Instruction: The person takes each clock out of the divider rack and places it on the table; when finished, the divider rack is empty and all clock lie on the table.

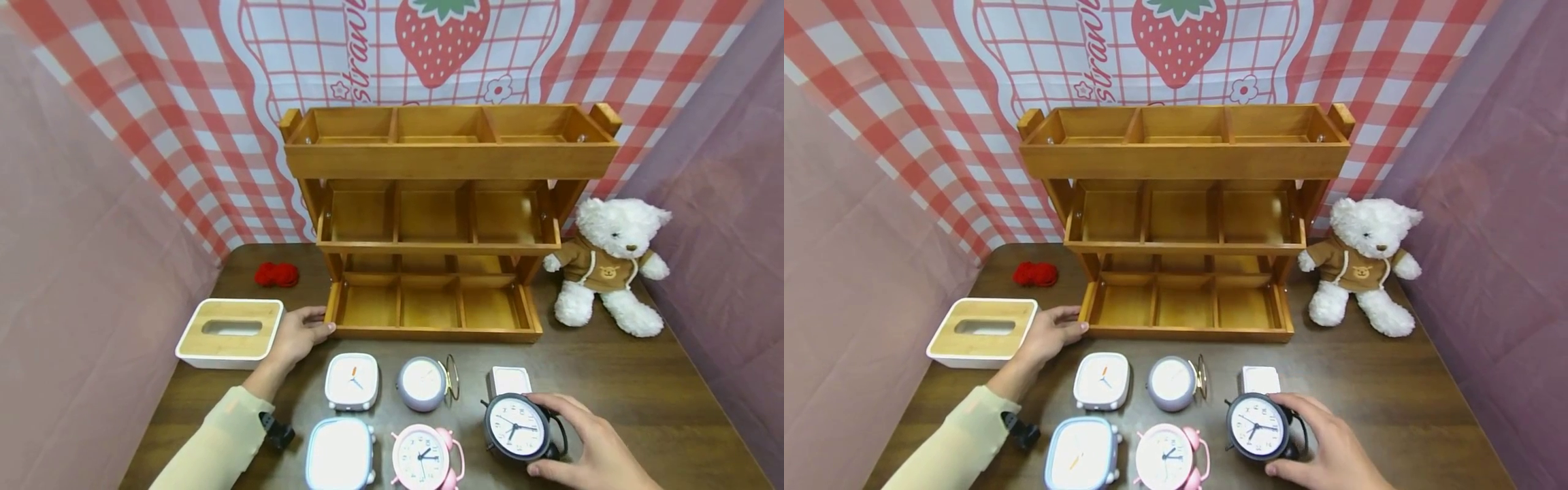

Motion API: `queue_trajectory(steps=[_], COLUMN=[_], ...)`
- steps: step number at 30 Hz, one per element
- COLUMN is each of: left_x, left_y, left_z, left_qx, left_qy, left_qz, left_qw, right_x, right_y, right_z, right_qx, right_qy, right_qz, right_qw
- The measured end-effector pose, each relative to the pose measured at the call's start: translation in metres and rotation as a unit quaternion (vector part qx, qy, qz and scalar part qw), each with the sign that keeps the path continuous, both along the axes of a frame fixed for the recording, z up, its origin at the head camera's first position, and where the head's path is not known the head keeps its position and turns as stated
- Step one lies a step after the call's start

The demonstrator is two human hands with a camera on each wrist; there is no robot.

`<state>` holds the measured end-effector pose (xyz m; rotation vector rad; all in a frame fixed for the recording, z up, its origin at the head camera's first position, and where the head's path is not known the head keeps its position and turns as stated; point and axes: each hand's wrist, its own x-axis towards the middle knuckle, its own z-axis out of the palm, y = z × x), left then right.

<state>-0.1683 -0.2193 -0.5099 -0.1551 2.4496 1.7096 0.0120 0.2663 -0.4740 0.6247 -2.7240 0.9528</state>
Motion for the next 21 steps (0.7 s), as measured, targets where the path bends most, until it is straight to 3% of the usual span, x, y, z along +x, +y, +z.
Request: queue_trajectory(steps=[5,14,17,21], left_x=[0.000,0.001,0.001,0.000], left_y=[0.001,0.001,0.001,0.002], left_z=[0.000,0.000,0.000,0.002], left_qx=[-0.013,-0.016,-0.015,-0.020], left_qy=[0.005,0.002,0.000,-0.002], left_qz=[-0.002,-0.002,-0.001,0.002], left_qw=[0.9999,0.9999,0.9999,0.9998], right_x=[0.007,0.006,0.006,0.007], right_y=[0.009,0.016,0.017,0.018], right_z=[-0.019,-0.046,-0.050,-0.052], right_qx=[0.008,0.000,-0.001,0.006], right_qy=[0.000,0.025,0.012,-0.036], right_qz=[0.021,0.048,0.048,0.033], right_qw=[0.9998,0.9985,0.9988,0.9988])
